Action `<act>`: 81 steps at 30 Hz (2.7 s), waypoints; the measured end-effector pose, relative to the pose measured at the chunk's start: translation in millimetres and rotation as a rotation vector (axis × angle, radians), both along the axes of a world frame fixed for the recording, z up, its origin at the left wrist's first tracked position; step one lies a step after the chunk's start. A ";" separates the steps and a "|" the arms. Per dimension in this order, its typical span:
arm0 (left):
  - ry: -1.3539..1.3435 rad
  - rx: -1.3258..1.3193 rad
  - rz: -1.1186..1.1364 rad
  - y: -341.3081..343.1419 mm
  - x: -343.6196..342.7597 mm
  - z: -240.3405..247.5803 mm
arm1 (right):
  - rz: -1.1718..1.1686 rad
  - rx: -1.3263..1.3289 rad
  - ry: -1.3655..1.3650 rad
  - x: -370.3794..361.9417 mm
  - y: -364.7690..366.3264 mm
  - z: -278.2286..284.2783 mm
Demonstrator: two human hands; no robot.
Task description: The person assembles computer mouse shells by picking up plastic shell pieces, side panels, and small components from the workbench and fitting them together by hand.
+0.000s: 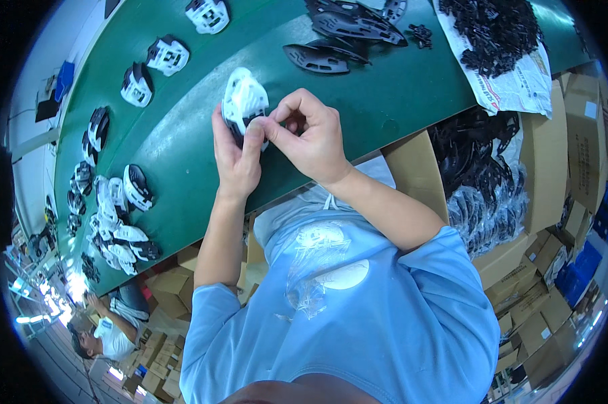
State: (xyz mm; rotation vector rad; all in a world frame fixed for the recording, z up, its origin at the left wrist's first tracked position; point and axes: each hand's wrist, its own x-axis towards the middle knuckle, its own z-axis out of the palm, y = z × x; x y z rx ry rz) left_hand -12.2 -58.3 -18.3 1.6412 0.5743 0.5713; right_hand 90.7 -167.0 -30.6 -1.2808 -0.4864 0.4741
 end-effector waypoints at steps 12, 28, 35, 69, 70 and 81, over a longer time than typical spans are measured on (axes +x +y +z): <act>-0.138 -0.574 -0.100 22.0 -13.1 -2.2 | 0.046 -0.274 -0.878 71.2 -22.3 48.9; -0.357 -0.747 0.144 -7.3 26.0 2.7 | 0.242 -0.253 -0.665 54.8 -20.9 65.8; -0.318 -0.480 0.239 -20.0 25.6 -8.4 | 0.264 -0.234 -0.593 55.0 -17.2 47.8; 0.125 0.991 -0.330 24.1 33.0 -2.6 | 0.281 -0.514 -1.082 56.0 -21.4 7.5; 0.049 1.004 -0.312 24.8 38.1 -1.7 | 0.193 -0.465 -1.075 51.5 -26.1 7.1; 0.013 1.017 -0.240 35.4 53.4 -2.2 | 0.230 -0.439 -0.921 56.6 -32.2 14.9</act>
